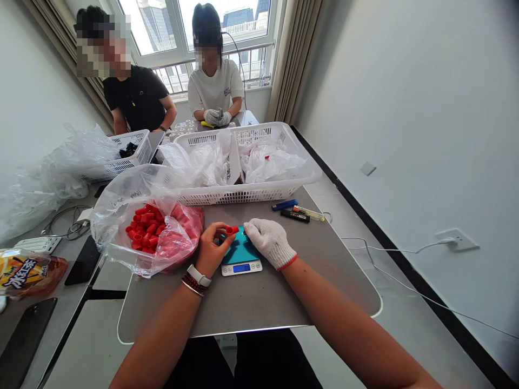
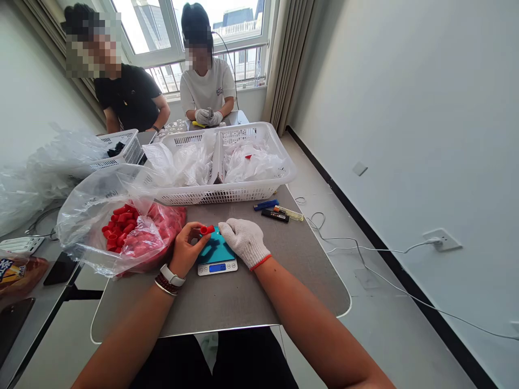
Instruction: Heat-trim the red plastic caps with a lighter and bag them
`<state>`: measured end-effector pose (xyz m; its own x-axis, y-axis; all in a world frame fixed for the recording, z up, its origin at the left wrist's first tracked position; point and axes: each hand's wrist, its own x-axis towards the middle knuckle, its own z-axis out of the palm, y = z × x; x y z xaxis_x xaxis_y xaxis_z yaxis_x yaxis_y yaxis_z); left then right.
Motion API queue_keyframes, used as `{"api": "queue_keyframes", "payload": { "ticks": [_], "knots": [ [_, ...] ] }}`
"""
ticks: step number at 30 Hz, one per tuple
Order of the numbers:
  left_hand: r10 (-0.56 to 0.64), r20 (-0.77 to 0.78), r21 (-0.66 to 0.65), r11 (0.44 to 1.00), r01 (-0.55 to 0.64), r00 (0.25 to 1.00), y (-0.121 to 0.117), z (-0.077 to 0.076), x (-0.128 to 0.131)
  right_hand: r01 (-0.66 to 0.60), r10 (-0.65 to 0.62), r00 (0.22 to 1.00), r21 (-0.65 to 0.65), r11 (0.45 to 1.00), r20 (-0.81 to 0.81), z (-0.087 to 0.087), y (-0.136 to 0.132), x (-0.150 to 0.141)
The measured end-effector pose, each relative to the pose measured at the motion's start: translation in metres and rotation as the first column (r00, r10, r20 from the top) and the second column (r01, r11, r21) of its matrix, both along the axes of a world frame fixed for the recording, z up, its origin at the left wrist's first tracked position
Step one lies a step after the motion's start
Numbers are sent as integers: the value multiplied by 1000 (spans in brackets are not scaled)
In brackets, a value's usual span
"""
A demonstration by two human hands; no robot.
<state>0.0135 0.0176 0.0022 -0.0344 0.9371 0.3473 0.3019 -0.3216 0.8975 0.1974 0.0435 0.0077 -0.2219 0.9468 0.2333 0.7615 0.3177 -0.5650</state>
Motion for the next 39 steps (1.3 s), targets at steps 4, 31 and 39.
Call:
{"api": "queue_keyframes", "payload": {
  "ticks": [4,31,39],
  "knots": [
    [7,-28,32,999,-6,1000,0,1,1,84,-84,996,4,996,-43,-3,5,4],
    [44,-55,5,999,-44,997,2,-4,-2,127,-149,988,375,918,31,-12,20,16],
    [53,19,-35,998,-52,998,4,-8,-4,-165,208,974,347,923,-91,11,4,-5]
  ]
}}
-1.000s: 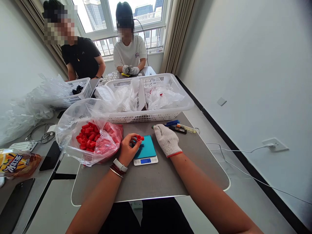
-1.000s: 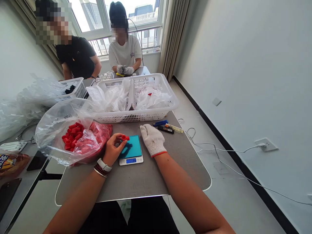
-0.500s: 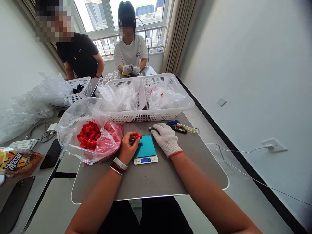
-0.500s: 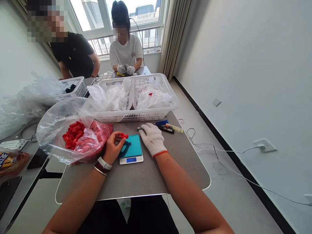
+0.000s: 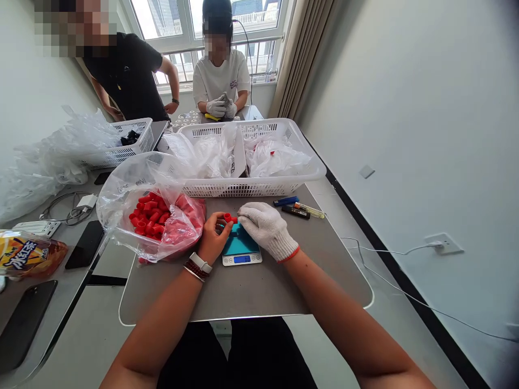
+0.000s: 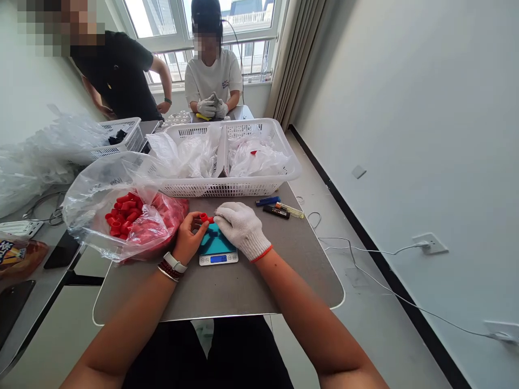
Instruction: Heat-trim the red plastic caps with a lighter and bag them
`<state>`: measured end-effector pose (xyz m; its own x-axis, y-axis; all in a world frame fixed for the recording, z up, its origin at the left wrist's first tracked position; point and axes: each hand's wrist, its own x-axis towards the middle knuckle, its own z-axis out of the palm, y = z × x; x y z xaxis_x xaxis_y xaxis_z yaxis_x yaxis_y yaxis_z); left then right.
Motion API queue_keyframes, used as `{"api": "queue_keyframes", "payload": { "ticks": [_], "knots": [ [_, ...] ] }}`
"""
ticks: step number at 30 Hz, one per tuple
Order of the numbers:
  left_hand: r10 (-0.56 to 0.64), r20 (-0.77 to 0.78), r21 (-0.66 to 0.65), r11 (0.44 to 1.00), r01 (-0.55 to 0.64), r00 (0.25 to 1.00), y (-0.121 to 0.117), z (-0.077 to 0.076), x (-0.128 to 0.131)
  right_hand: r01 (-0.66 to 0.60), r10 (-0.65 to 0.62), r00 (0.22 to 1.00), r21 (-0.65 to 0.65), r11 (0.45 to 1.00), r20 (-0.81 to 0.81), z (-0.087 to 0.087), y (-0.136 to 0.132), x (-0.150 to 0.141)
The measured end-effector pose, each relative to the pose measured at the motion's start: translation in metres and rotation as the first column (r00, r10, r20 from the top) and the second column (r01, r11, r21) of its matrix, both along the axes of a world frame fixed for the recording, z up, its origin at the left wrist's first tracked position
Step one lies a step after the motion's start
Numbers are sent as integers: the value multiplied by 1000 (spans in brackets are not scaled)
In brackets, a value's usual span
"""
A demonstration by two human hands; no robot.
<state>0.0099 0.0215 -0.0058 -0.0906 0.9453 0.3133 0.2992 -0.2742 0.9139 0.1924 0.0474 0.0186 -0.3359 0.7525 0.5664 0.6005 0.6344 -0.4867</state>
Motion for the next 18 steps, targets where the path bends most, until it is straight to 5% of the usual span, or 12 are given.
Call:
{"api": "queue_keyframes", "payload": {
  "ticks": [7,18],
  "knots": [
    [37,63,-3,999,-36,997,1,-1,1,-59,43,994,-164,985,-103,8,-8,-17],
    [0,187,-40,999,7,982,-1,-1,5,-101,57,967,-168,981,-247,-2,-16,-9]
  ]
}}
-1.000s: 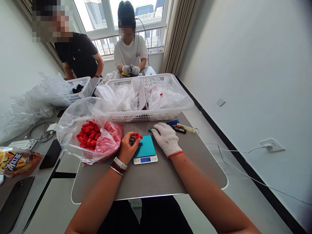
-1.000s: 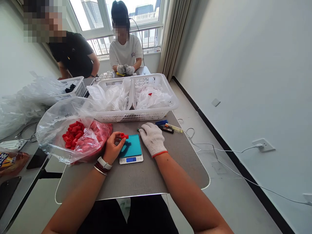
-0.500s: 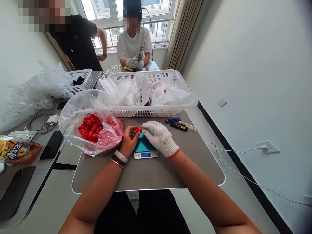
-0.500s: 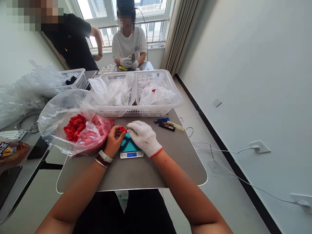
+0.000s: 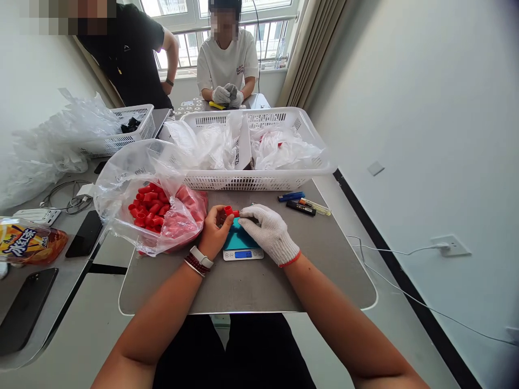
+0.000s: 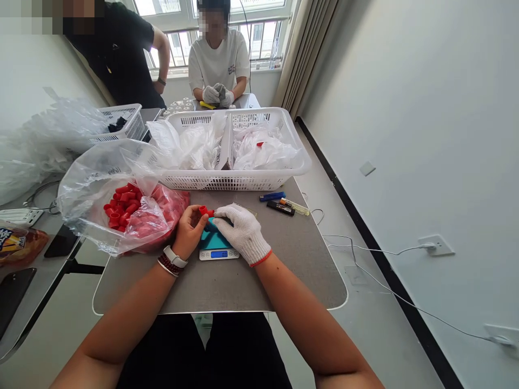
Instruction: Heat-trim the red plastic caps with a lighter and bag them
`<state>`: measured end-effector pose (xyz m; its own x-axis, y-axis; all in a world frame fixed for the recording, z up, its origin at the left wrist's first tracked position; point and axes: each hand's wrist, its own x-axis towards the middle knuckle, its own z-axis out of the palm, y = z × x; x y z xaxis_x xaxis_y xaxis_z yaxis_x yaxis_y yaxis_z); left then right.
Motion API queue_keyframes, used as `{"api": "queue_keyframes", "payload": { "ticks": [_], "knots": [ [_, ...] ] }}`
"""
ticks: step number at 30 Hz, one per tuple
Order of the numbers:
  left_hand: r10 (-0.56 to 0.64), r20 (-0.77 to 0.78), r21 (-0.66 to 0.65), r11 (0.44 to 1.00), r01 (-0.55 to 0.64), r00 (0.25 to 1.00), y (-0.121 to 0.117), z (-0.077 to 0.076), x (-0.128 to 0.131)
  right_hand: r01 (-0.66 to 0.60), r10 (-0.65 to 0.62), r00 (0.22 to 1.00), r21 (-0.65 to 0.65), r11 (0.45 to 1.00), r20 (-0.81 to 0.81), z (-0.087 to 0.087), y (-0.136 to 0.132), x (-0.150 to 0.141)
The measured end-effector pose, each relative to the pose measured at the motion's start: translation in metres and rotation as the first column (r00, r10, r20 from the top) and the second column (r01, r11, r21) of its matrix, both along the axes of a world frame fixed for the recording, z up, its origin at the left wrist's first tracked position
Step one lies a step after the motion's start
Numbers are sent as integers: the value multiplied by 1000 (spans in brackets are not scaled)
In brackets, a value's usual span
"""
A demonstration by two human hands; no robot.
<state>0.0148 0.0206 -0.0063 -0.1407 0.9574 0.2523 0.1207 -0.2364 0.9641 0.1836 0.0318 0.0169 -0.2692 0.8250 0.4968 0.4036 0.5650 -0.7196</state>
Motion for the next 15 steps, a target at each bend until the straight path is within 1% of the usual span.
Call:
{"api": "queue_keyframes", "payload": {
  "ticks": [3,7,10,12,15],
  "knots": [
    [-28,53,-37,999,30,998,0,2,1,-15,16,999,25,1000,-29,-1,-1,-2],
    [-93,76,-102,990,101,993,-2,5,1,-51,56,995,65,997,-77,-1,-2,-2],
    [-115,100,-129,983,128,988,-4,7,1,-67,73,994,81,995,-83,0,-3,-1],
    [-121,115,-125,983,135,986,-5,8,1,-67,72,995,74,995,-68,0,-3,0],
    [-115,106,-70,990,123,988,-6,9,1,-73,74,996,24,997,-50,1,-3,2]
  ]
}}
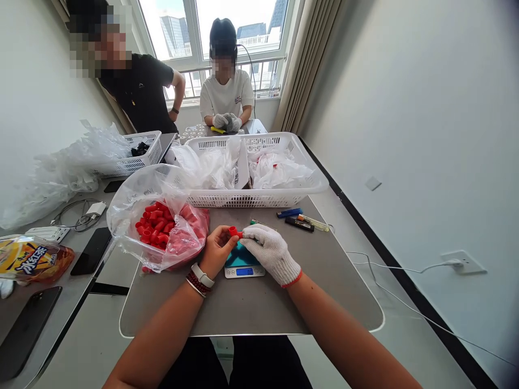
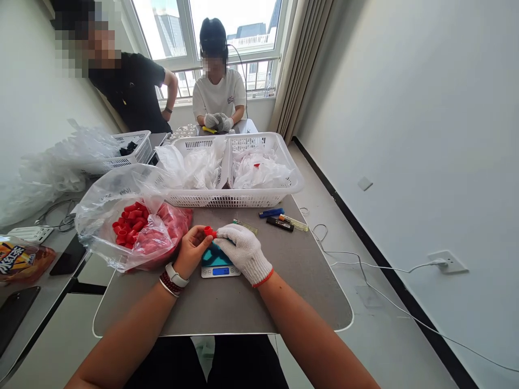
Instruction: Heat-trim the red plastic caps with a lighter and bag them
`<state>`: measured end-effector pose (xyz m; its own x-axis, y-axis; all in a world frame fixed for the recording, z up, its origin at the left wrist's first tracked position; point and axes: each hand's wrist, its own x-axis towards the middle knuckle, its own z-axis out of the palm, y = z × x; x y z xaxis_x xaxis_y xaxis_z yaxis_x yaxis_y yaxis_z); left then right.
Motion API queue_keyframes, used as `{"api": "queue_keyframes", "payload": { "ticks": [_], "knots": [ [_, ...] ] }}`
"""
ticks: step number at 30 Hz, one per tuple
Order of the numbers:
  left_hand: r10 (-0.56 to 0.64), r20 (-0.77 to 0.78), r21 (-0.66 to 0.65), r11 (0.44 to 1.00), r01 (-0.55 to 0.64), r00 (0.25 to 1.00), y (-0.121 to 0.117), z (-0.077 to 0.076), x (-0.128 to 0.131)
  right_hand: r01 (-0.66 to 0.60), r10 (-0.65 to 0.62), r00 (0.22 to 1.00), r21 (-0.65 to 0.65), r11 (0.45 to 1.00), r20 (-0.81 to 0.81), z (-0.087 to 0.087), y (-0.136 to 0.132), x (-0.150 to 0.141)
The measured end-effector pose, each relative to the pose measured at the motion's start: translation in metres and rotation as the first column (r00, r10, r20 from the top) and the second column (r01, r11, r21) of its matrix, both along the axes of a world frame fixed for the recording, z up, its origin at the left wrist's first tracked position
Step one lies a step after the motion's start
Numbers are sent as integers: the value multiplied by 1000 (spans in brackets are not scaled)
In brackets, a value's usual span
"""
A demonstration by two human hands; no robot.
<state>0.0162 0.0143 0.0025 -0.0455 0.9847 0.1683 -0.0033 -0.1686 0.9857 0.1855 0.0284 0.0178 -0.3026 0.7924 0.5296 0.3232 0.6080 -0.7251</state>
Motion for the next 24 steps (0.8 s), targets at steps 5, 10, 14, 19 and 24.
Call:
{"api": "queue_keyframes", "payload": {
  "ticks": [5,10,14,19,24],
  "knots": [
    [39,-93,105,994,-29,995,-3,4,0,12,-21,999,-185,983,-47,1,-4,0],
    [11,-112,34,999,-7,994,-8,8,0,-71,63,994,-85,994,-92,-1,-3,-2],
    [-42,-120,-7,999,41,992,-9,12,1,-104,111,990,79,991,-88,-3,1,-2],
    [-21,-152,89,995,35,988,-7,10,-2,-99,94,991,-56,993,-93,-1,-1,0],
    [-32,-186,84,995,48,982,-7,10,-4,-130,99,987,-271,954,-127,4,-8,0]
  ]
}}
